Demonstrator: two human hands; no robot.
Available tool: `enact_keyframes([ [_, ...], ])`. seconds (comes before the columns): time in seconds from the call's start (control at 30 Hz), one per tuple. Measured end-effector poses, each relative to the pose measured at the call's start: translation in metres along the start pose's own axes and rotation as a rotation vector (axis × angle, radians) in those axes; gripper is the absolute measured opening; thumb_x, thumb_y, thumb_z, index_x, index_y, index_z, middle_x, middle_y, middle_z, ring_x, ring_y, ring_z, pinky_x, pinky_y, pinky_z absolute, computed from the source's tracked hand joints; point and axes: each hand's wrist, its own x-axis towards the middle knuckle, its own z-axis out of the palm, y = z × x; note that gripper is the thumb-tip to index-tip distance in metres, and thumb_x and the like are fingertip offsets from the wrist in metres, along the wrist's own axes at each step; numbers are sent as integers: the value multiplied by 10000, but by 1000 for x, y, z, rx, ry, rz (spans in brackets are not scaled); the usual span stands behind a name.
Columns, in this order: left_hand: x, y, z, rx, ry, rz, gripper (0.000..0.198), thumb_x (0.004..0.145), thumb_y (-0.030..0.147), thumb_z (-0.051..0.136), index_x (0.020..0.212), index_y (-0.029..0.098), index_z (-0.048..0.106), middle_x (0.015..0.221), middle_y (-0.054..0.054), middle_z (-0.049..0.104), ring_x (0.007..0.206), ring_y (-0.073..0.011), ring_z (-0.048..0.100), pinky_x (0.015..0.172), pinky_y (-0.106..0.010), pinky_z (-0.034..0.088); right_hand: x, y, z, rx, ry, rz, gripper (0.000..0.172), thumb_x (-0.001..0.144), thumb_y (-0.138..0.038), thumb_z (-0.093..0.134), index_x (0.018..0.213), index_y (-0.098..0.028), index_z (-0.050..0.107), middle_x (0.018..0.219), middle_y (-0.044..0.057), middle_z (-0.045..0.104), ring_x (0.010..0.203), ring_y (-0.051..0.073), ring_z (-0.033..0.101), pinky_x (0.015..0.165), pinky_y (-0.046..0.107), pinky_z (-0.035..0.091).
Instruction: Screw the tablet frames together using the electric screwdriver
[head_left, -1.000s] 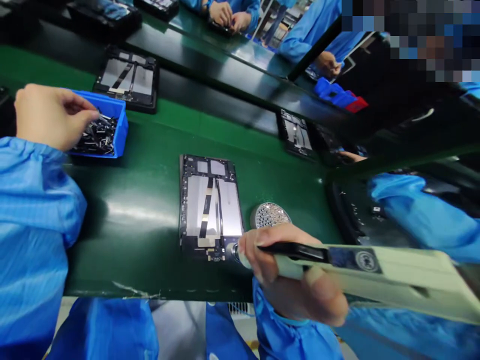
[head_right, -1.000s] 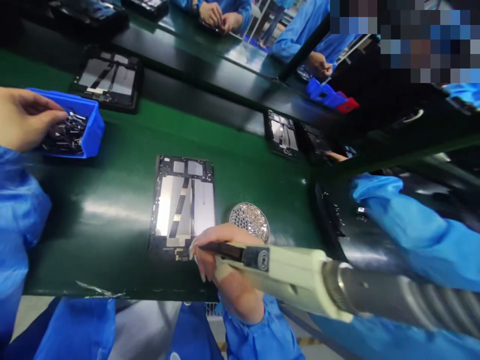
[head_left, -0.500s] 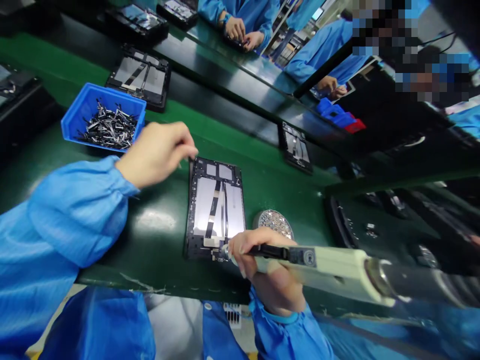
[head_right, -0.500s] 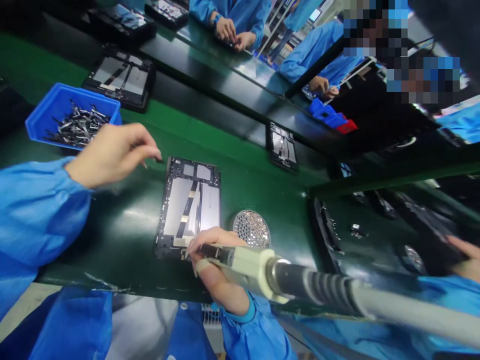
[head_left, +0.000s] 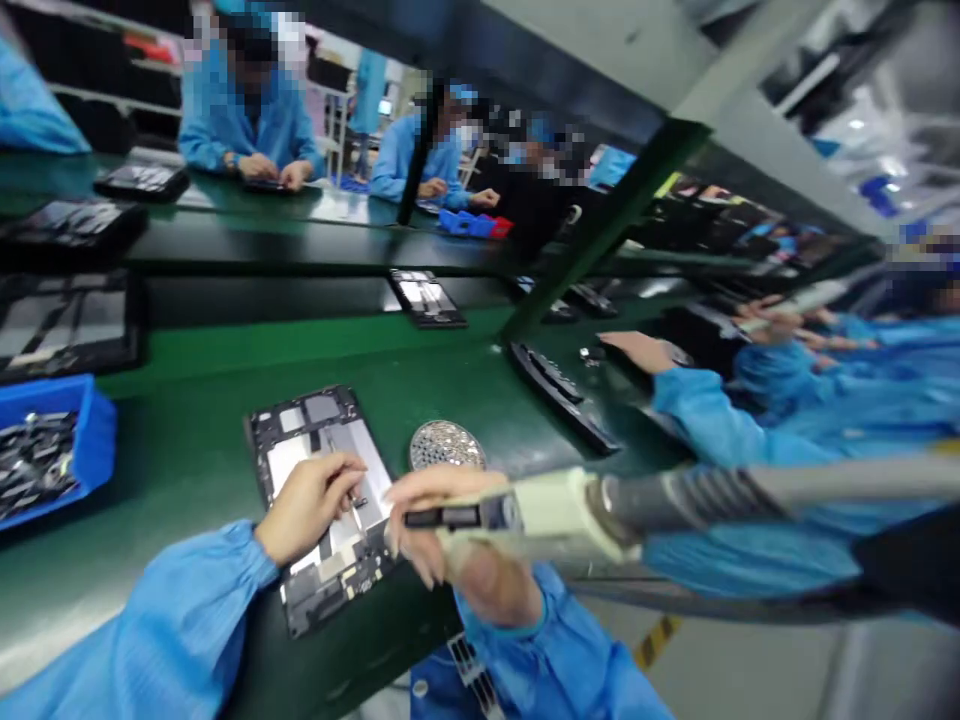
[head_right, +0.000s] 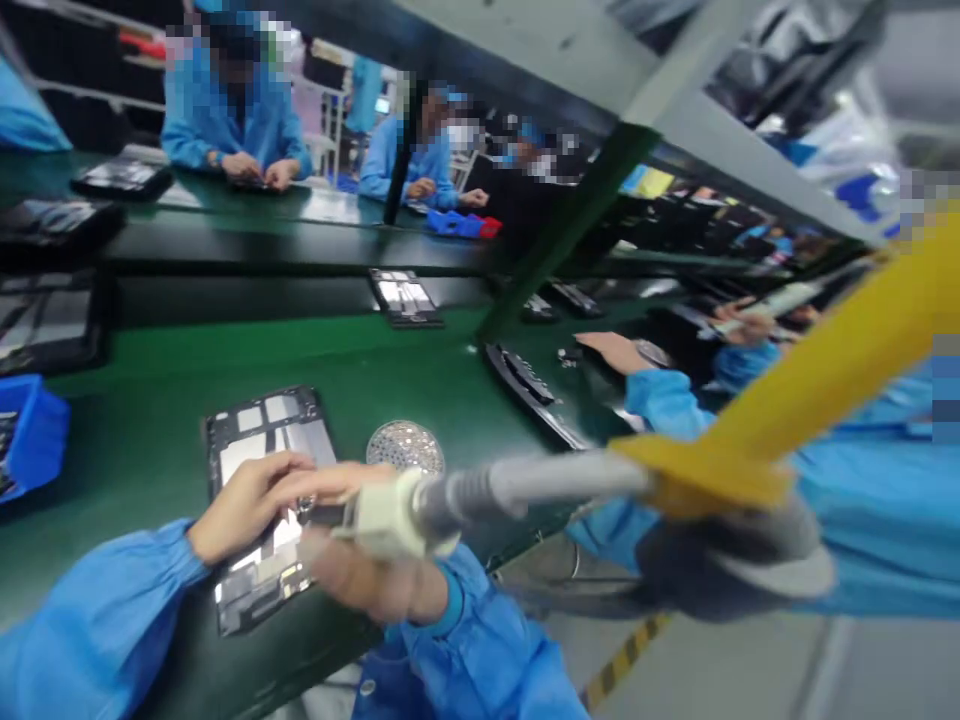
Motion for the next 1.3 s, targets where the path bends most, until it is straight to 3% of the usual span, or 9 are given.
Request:
enact_keyframes([
  [0.13,1,1,-15,94,-14,-30,407,921,577,499,946,222,695,726,-45,707,584,-205,639,547,-301,499,29,-6,-42,150,396,-145,466,710,-660,825,777,-212,717,390,-81,403,340,115,376,419,296,401],
  [0.3,-5,8,-31,383,-18,73,408,960,582,512,945,256,756,919,-45,771,835,-235,721,738,-308,546,40,17,-78,183,565,-116,416,698,-569,842,731,-175,711,367,-74,415,338,96,382,419,273,405],
  [0.5,-17,21,-38,602,57,246,456,962,666,565,1026,245,728,926,-25,684,591,-147,612,580,-269,504,34,28,-76,215,521,-58,368,723,-523,844,703,-177,718,388,-64,458,348,97,406,420,277,433],
  [0.7,-16,16,-36,656,-50,392,346,1062,492,491,929,255,705,940,-11,700,803,-156,704,698,-223,536,32,30,-74,219,472,-44,376,735,-546,871,732,-195,737,409,-67,489,382,108,464,451,275,463],
  [1.0,-21,7,-39,888,-11,611,314,1098,330,425,959,198,674,945,-50,714,784,-189,690,698,-278,535,28,36,-76,161,431,-8,386,766,-551,863,734,-204,697,465,-56,528,425,115,494,477,280,474],
  [1.17,-18,11,-41,836,19,597,288,1091,303,440,974,183,675,928,-44,731,786,-173,708,724,-256,551,30,35,-74,160,454,5,427,736,-581,866,686,-205,671,416,-63,486,382,108,453,436,271,427],
  [1.3,-15,13,-51,647,121,417,323,1054,437,510,952,213,719,875,-9,764,715,-148,718,690,-216,550,32,32,-72,170,486,34,450,700,-611,873,746,-185,736,401,-65,467,363,101,420,395,256,357],
])
